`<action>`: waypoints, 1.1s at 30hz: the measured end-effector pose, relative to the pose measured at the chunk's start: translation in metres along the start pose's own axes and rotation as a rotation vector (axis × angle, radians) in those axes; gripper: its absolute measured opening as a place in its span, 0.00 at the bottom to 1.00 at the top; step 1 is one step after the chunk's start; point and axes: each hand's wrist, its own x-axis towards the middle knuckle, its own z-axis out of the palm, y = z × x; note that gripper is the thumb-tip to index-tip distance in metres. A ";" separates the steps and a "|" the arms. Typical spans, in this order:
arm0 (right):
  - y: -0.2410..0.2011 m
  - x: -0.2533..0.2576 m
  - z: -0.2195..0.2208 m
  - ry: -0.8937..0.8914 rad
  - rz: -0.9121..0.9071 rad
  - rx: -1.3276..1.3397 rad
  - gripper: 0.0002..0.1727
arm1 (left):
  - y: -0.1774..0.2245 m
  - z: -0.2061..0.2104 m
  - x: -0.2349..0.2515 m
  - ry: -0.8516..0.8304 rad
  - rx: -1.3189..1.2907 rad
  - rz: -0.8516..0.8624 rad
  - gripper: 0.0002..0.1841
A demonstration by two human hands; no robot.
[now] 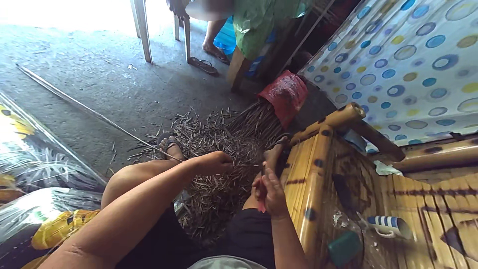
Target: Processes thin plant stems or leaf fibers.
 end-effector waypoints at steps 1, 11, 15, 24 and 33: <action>-0.001 -0.002 0.008 -0.049 0.019 0.000 0.31 | 0.001 0.001 0.002 -0.010 -0.007 0.009 0.17; 0.013 0.014 0.003 0.189 0.000 0.171 0.23 | 0.007 0.000 -0.006 0.004 -0.020 0.038 0.16; 0.004 0.005 0.009 -0.025 0.064 0.062 0.31 | 0.007 0.001 -0.001 0.015 -0.027 0.038 0.16; 0.011 0.013 0.038 -0.080 0.058 0.153 0.22 | 0.009 0.004 -0.005 -0.047 -0.002 0.045 0.17; 0.015 0.021 0.005 0.111 0.003 0.099 0.23 | 0.015 -0.001 -0.007 -0.025 0.045 0.059 0.17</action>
